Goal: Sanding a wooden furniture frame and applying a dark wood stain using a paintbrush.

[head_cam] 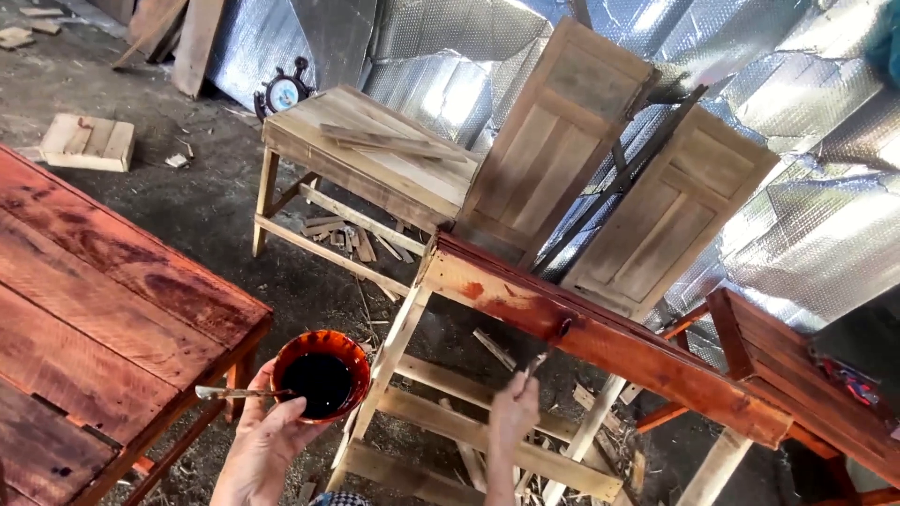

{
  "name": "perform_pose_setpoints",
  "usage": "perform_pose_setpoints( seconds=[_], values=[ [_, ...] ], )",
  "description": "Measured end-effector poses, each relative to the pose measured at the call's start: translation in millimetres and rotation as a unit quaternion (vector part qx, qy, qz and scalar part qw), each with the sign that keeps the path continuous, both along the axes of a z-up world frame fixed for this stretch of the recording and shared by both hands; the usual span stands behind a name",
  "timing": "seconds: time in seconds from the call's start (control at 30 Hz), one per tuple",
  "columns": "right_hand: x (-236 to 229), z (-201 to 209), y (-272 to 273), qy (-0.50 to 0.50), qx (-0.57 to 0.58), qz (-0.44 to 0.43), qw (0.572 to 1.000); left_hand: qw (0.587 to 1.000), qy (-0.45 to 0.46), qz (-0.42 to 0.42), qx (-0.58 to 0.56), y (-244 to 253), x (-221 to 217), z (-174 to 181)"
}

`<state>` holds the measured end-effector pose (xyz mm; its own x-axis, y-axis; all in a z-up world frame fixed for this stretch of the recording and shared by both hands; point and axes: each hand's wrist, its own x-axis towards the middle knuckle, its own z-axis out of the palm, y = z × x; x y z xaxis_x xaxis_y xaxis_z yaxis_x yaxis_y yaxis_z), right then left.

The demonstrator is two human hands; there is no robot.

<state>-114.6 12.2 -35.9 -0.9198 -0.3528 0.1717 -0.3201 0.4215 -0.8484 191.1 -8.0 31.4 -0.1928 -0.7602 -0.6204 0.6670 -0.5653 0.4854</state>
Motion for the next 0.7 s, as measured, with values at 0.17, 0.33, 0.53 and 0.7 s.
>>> perform_pose_setpoints(
  seconds=[0.17, 0.33, 0.53, 0.7],
  values=[
    [57.8, 12.4, -45.8, -0.023, 0.064, 0.194, 0.979, 1.0, 0.021, 0.007, 0.017, 2.4, -2.4, 5.5],
    [40.1, 39.5, -21.0, -0.034, 0.079, 0.177, 0.98, 1.0, 0.012, 0.013, 0.004, 3.8, 0.5, -1.6],
    [6.2, 16.8, 0.0, -0.078, 0.01, 0.039, 0.996, 1.0, 0.018, 0.012, -0.011, 8.0, -5.8, 0.0],
    [49.0, 33.0, -29.5, 0.028, 0.197, 0.222, 0.954, 1.0, 0.02, -0.005, -0.001, 14.2, -5.2, 19.3]
  ],
)
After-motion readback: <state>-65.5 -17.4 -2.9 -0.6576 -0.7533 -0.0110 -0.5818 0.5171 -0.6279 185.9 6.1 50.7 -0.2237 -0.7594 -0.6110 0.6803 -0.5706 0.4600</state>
